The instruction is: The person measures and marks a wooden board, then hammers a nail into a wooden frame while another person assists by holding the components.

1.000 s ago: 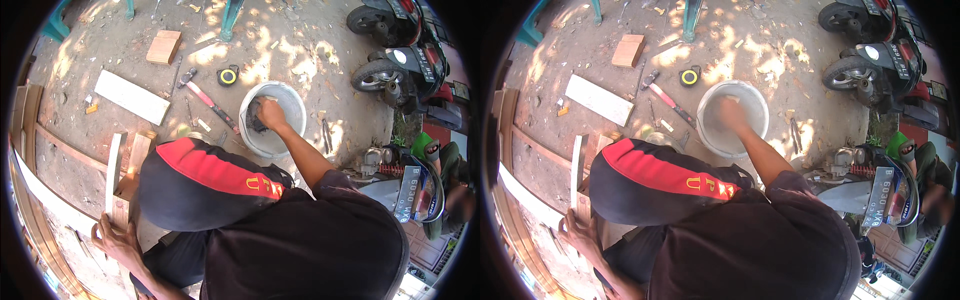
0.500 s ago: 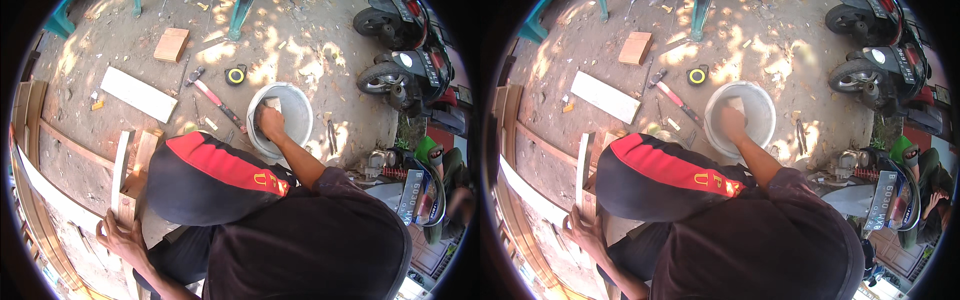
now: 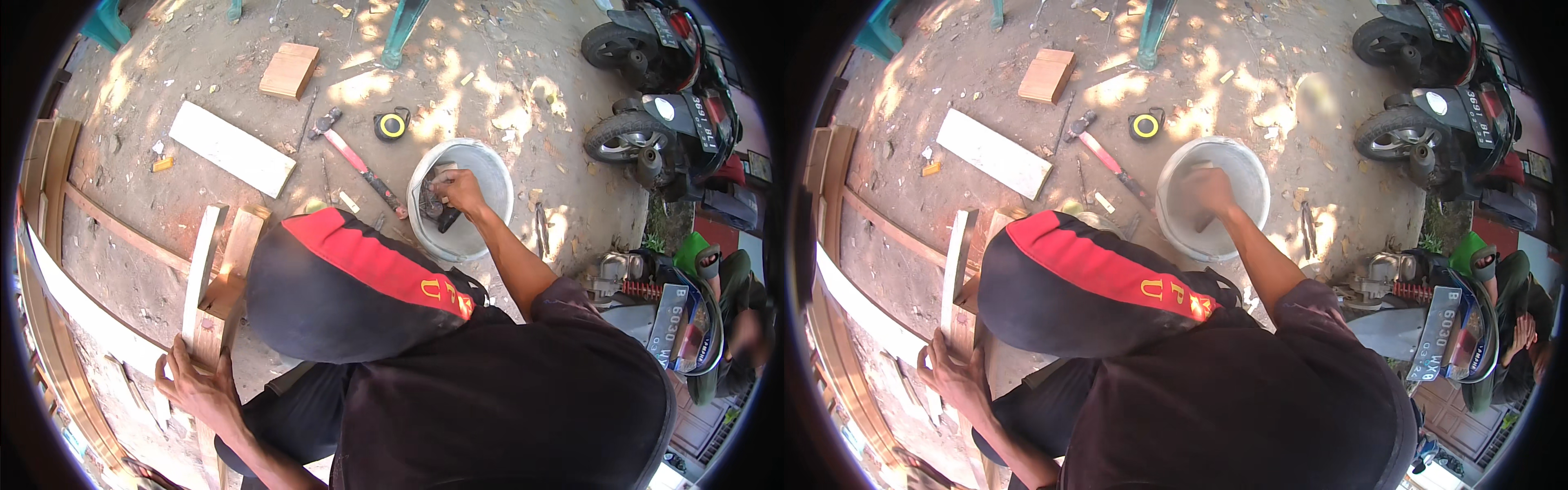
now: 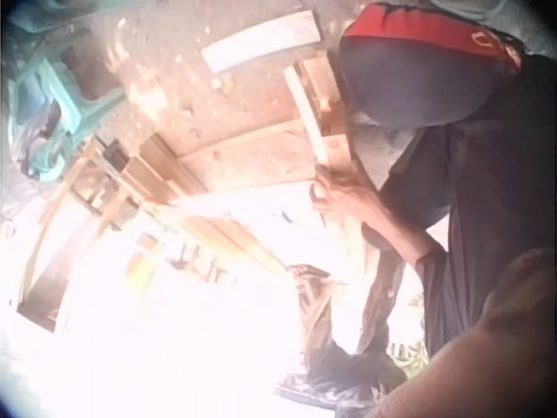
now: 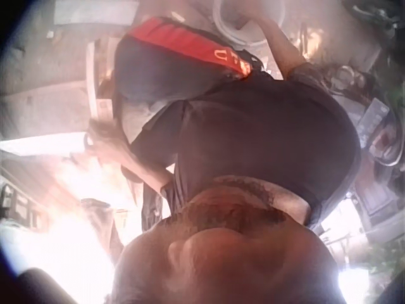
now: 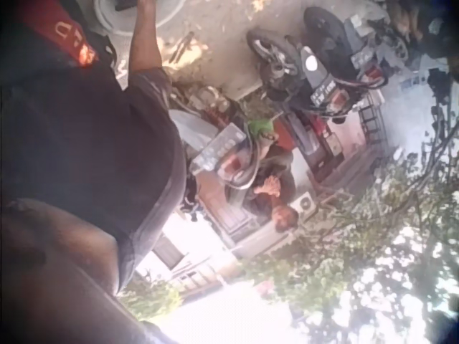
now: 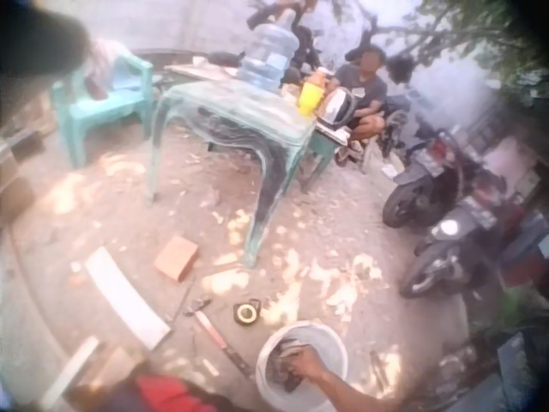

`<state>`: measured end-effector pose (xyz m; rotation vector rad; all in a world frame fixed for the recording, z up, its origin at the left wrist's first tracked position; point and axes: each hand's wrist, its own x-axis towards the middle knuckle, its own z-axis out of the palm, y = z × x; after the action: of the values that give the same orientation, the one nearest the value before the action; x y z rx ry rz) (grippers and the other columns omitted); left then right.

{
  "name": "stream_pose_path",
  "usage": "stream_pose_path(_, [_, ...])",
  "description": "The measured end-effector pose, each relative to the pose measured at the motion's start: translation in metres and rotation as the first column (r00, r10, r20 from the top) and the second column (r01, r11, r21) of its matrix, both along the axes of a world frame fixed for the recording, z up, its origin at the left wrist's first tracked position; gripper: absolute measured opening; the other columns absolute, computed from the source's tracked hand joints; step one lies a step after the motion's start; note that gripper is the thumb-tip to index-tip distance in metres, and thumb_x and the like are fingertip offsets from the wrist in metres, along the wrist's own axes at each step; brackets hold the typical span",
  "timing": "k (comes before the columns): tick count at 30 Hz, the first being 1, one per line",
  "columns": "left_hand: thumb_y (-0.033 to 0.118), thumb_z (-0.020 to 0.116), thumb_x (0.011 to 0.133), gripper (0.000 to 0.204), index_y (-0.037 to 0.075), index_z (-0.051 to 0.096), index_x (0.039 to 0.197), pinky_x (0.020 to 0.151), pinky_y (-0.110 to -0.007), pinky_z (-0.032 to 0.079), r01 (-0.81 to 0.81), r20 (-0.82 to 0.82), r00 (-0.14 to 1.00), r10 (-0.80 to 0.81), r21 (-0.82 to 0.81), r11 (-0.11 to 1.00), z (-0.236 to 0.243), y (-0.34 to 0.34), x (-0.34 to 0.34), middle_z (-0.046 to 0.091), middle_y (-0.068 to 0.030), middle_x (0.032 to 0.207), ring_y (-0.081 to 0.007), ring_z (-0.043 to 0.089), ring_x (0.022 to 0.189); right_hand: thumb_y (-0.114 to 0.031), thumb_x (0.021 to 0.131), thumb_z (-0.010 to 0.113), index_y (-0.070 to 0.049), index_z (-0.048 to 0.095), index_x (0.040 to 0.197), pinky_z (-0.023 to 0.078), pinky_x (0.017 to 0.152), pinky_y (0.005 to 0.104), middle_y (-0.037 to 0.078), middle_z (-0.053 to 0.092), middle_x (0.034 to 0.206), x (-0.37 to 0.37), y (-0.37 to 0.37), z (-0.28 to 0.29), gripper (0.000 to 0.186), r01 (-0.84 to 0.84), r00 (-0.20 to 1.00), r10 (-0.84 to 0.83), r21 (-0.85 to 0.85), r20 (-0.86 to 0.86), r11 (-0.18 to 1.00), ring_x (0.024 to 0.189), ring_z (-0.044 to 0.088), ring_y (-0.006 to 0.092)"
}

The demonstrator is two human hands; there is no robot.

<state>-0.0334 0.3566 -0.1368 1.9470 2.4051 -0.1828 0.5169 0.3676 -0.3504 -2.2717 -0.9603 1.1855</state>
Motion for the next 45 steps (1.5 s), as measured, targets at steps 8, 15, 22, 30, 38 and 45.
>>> stream_pose_path(8, [0.02,0.094,0.061,0.087,0.006,0.064,0.142,0.115,-0.051,0.039,-0.016,0.039,0.999,0.017,-0.036,0.999,0.007,0.004,0.017,0.068,-0.0098,0.134,-0.0358,0.049,0.131,-0.014,0.094,0.079,-0.008,0.075,0.104,0.053,0.062,0.025,0.002,0.072,0.091,0.006,0.022,0.095,0.013,0.277,0.871,-0.292,-0.097,-0.395,0.956,0.075,0.066,0.0114])
stream_pose_path(15, [0.009,0.088,0.08,0.059,0.002,0.066,0.134,0.106,-0.042,0.047,-0.201,0.604,0.788,-0.118,0.434,0.878,0.058,0.015,0.047,0.068,-0.0172,0.128,-0.0307,0.063,0.12,-0.007,0.093,0.078,0.001,0.072,0.105,0.058,0.065,0.0272,0.006,0.073,0.092,-0.177,0.11,0.263,0.016,-0.164,0.797,0.449,0.571,-0.404,0.804,0.078,0.07,0.0122])
stream_pose_path(22, [0.006,0.085,0.087,0.041,-0.006,0.07,0.123,0.088,-0.034,0.058,-0.426,0.959,-0.017,-0.282,0.248,0.87,0.074,-0.015,0.084,0.076,-0.0191,0.117,-0.0236,0.074,0.104,0.0,0.08,0.082,-0.003,0.078,0.096,0.049,0.063,0.0289,0.007,0.072,0.093,-0.312,0.109,0.328,0.016,-0.599,0.223,0.974,0.793,0.032,0.111,0.076,0.067,0.0166])
stream_pose_path(30, [0.001,0.084,0.087,0.019,-0.002,0.077,0.104,0.07,-0.031,0.06,-0.351,0.95,0.166,-0.263,0.306,0.885,0.057,-0.027,0.064,0.08,-0.0155,0.095,-0.0229,0.078,0.08,-0.002,0.084,0.083,-0.004,0.078,0.098,0.041,0.054,0.0237,0.003,0.064,0.09,-0.32,0.103,0.295,0.015,-0.716,0.178,0.927,0.603,-0.329,0.352,0.069,0.058,0.0091])
stream_pose_path(38, [0.006,0.068,0.102,0.011,-0.002,0.072,0.108,0.071,-0.031,0.062,-0.546,0.973,-0.166,-0.159,0.044,0.836,0.044,-0.018,0.055,0.08,-0.0146,0.096,-0.0208,0.078,0.082,0.004,0.093,0.069,0.003,0.066,0.103,0.059,0.066,0.0272,0.013,0.07,0.101,-0.335,0.102,0.271,0.011,-0.306,0.255,0.688,0.618,-0.68,0.724,0.084,0.07,0.0137])
stream_pose_path(45, [0.01,0.058,0.108,0.027,-0.001,0.051,0.132,0.065,-0.026,0.051,-0.532,0.94,-0.34,-0.035,-0.162,0.831,0.033,-0.026,0.07,0.051,-0.0019,0.089,-0.0096,0.054,0.069,-0.003,0.098,0.073,0.0,0.067,0.102,0.062,0.066,0.0269,0.01,0.071,0.096,-0.348,0.109,0.272,0.009,-0.411,0.128,0.395,0.314,-0.91,0.856,0.081,0.072,0.0147])
